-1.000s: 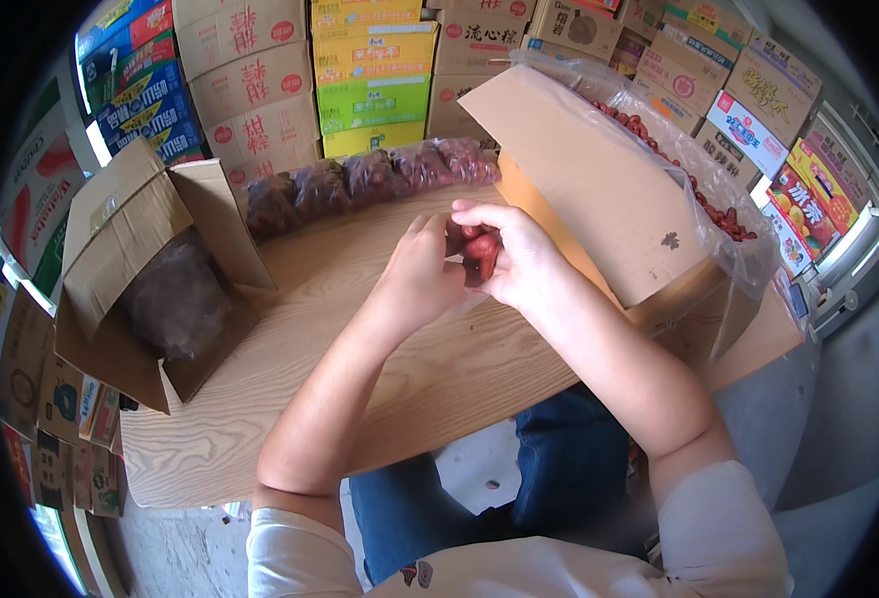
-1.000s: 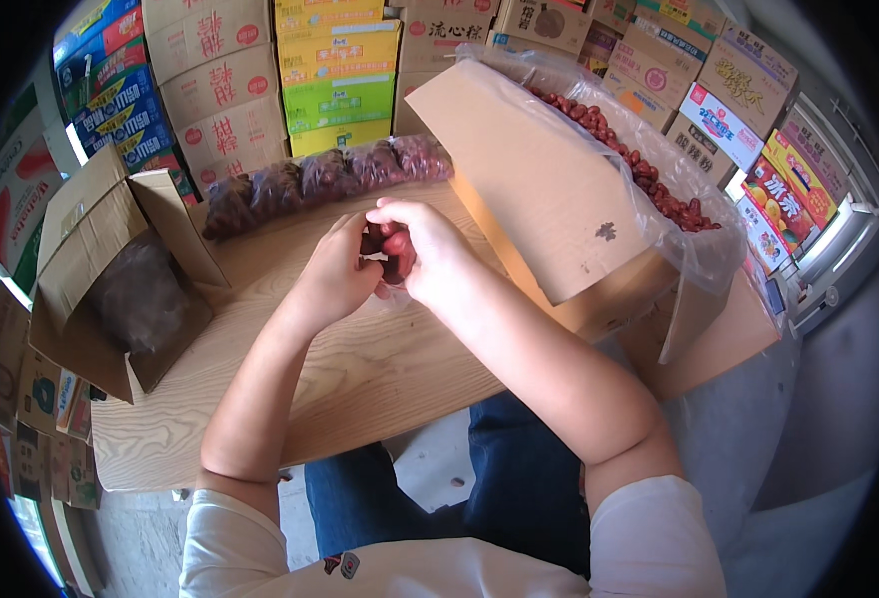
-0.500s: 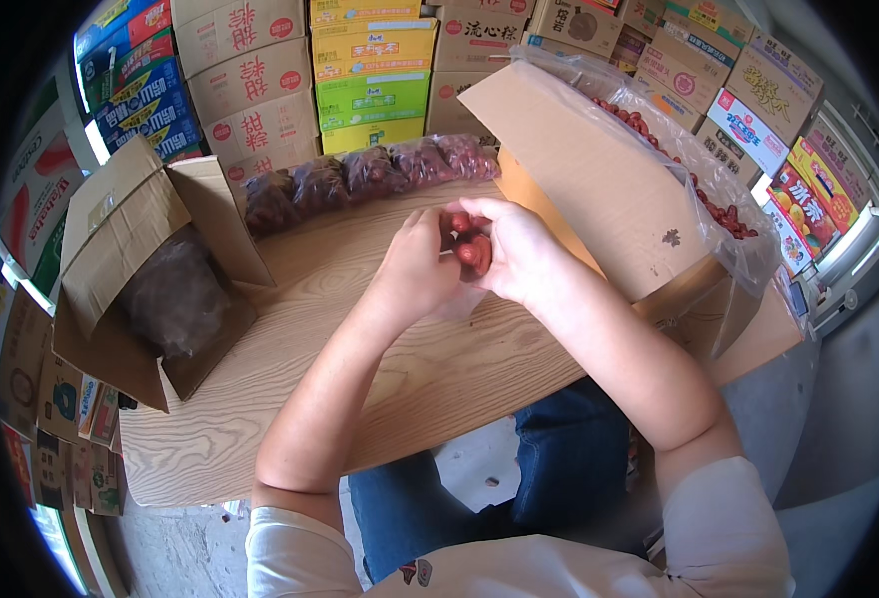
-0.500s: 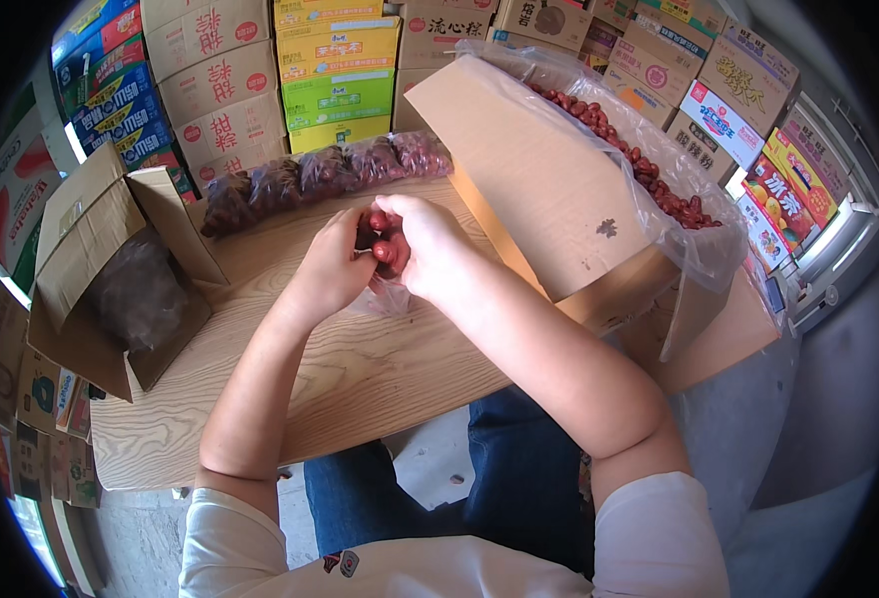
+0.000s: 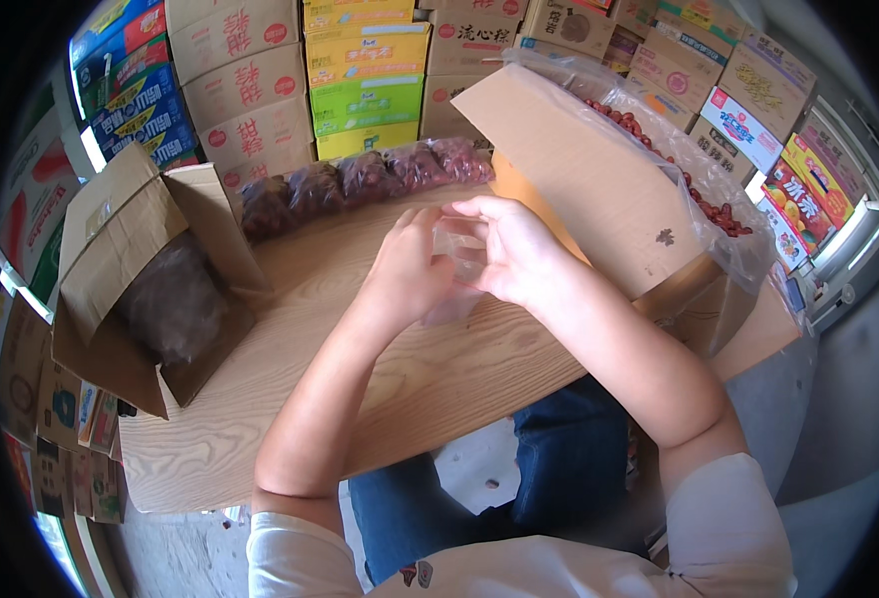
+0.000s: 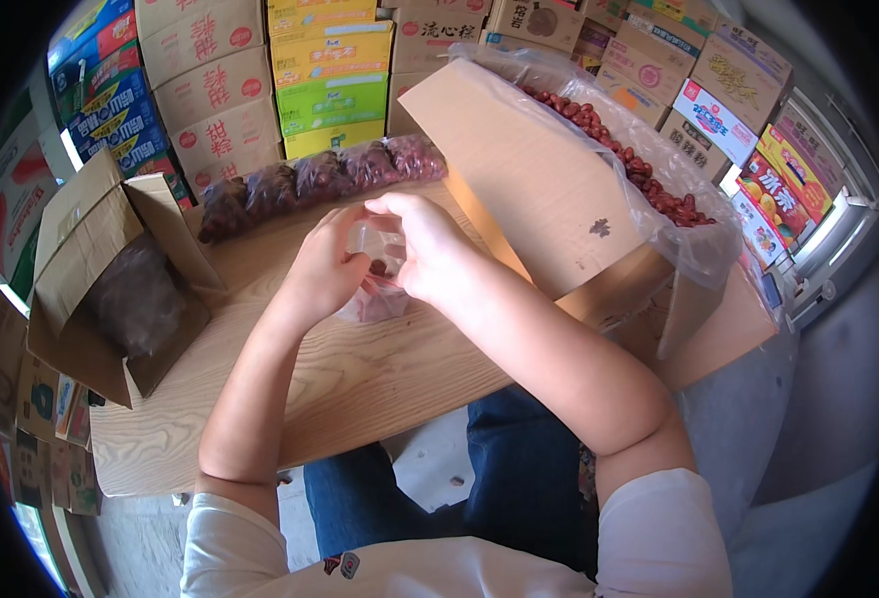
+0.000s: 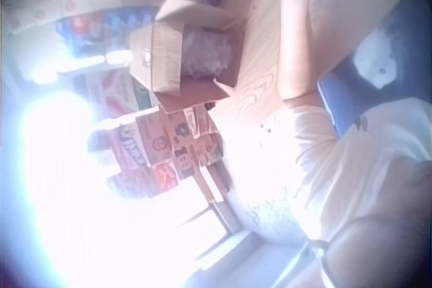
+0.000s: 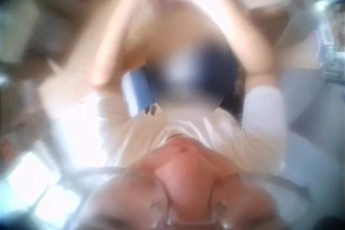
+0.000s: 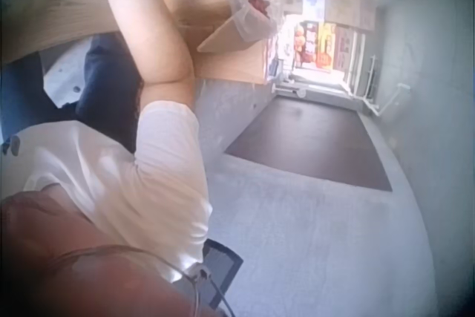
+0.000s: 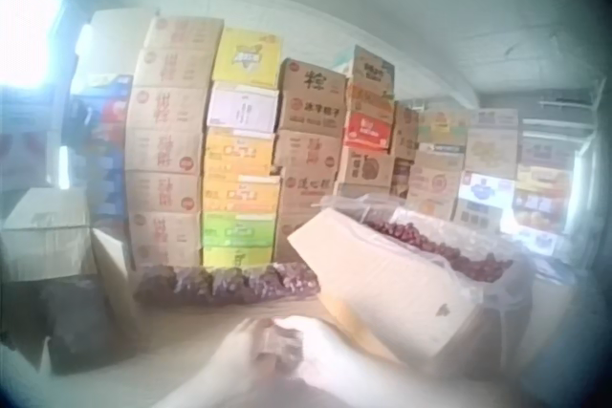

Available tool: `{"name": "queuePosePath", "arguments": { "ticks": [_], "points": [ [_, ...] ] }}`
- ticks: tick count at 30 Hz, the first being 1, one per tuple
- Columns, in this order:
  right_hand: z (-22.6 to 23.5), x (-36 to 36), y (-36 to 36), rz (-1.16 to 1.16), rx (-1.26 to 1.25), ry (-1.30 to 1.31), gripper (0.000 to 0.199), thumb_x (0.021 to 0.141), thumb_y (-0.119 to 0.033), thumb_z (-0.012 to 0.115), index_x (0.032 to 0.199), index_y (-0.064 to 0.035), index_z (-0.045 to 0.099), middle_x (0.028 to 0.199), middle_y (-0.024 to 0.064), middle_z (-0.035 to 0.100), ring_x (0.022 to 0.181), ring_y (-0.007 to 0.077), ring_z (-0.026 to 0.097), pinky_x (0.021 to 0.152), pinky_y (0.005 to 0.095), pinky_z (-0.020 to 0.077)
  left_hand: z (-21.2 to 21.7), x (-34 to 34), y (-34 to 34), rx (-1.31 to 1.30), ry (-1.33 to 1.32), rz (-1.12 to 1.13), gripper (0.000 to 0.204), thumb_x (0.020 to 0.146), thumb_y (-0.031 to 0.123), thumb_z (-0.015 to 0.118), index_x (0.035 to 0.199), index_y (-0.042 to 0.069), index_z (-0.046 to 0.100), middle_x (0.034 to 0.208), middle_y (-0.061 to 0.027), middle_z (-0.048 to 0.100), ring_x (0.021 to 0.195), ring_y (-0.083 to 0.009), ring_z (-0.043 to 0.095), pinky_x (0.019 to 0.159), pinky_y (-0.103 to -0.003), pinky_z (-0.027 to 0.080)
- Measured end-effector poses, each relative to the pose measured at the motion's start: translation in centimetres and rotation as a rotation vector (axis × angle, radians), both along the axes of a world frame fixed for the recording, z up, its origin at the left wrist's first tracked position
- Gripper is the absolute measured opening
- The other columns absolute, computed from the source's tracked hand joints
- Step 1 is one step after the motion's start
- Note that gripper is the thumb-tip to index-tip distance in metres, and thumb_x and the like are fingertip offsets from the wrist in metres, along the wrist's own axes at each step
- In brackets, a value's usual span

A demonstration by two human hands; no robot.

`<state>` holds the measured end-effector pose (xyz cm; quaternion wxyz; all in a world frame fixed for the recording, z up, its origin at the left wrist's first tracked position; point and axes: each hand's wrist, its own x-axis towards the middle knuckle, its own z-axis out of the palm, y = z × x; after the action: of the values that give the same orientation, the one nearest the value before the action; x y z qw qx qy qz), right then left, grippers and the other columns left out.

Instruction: The person repeatedly scoops dried red dates from a large bag into small clear plastic bags, seals each bag, and places it on the table. The process is repeated multiple times in a consistent sequence.

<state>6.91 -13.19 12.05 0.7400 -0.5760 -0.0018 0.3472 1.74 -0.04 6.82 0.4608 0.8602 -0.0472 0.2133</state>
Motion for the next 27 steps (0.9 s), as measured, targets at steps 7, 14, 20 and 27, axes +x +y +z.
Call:
{"name": "queuePosePath", "arguments": {
  "ticks": [7,14,20,27],
  "points": [
    [5.0,-1.2,-4.3,0.247,0.080,-0.323,0.035,0.094,-0.023,0.051,0.123,-0.0030,0.054,0.130,0.0142,0.053,0.122,0.0275,0.049,0.098,0.0477,0.0451,2.0,-1.9,-0.8,-0.241,0.035,-0.195,0.061,0.074,-0.014,0.044,0.134,-0.007,0.042,0.131,-0.0174,0.050,0.075,-0.0175,0.068,0.060,-0.028,0.055],
    [12.8,5.7,-12.7,-0.134,-0.255,-1.153,0.027,0.093,-0.029,0.057,0.113,-0.0099,0.059,0.116,0.0064,0.063,0.108,0.0151,0.059,0.095,0.0352,0.0429,3.6,-3.5,-0.6,-0.268,0.166,-0.274,0.064,0.069,-0.016,0.042,0.132,-0.007,0.044,0.135,-0.0179,0.050,0.067,-0.0132,0.065,0.062,-0.025,0.053],
    [12.0,20.7,-24.9,0.085,-1.224,-1.152,0.048,0.087,-0.038,0.067,0.121,-0.0069,0.059,0.117,0.0110,0.064,0.111,0.0229,0.058,0.098,0.0361,0.0432,3.9,-3.4,-0.3,-0.170,0.184,-0.259,0.065,0.067,-0.016,0.044,0.131,-0.007,0.046,0.135,-0.0189,0.050,0.067,-0.0124,0.065,0.063,-0.025,0.053],
    [8.9,20.7,-27.6,0.133,-1.612,-0.546,0.059,0.083,-0.050,0.068,0.120,-0.0049,0.060,0.109,0.0133,0.066,0.095,0.0221,0.063,0.084,0.0351,0.0495,3.6,-3.3,0.2,-0.196,0.167,-0.210,0.065,0.066,-0.016,0.043,0.131,-0.005,0.048,0.133,-0.0171,0.052,0.070,-0.0100,0.063,0.064,-0.024,0.052]
  ]
}}
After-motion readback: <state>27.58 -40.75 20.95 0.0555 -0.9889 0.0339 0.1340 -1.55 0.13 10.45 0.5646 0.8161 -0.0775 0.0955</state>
